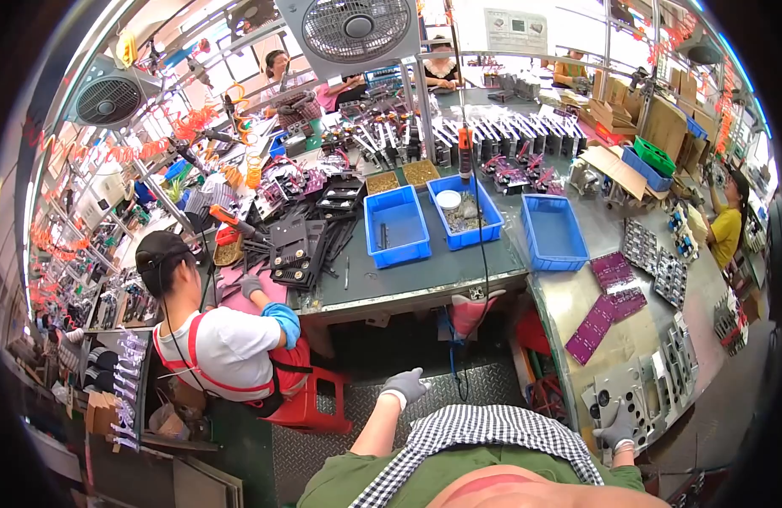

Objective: Assembling electronic components and screwing them into place on a workbench.

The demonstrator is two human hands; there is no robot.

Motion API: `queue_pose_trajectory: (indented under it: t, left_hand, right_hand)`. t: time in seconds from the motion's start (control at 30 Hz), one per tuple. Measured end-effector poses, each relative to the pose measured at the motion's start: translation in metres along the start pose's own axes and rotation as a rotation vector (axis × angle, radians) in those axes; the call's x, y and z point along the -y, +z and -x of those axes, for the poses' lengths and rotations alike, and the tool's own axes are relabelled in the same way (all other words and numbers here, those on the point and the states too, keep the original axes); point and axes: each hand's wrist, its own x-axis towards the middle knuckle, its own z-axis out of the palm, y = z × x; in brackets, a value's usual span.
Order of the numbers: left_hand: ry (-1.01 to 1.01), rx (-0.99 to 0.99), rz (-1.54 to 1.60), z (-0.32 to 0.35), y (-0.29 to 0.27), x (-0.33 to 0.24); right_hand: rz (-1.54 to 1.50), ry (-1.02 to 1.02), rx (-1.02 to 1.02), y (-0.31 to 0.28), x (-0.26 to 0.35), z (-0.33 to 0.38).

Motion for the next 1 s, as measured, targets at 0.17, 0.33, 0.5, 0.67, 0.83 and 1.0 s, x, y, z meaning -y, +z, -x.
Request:
queue_pose_trajectory:
  t: [0.17,0.33,0.5,0.67,0.83,1.0]
  left_hand:
    - [0.09,0.005,0.041,-0.001,0.003,-0.016]
    - [0.116,0.012,0.022,-0.004,0.004,-0.028]
    - [0.165,-0.017,-0.059,-0.01,0.011,-0.036]
    - [0.183,-0.007,-0.084,-0.015,0.01,-0.057]
    - [0.183,0.002,-0.125,-0.024,0.006,-0.078]
    - [0.256,-0.139,-0.006,-0.026,0.002,-0.089]
  right_hand:
    - [0.13,0.121,-0.085,0.027,-0.005,0.003]
    - [0.354,0.151,-0.268,0.05,0.0,0.002]
    - [0.255,0.152,-0.142,0.038,0.002,0.002]
    - [0.187,0.126,-0.113,0.007,0.014,0.007]
    - [0.096,0.06,-0.235,-0.019,0.015,0.008]
    - [0.362,-0.045,-0.573,-0.067,-0.026,0.004]
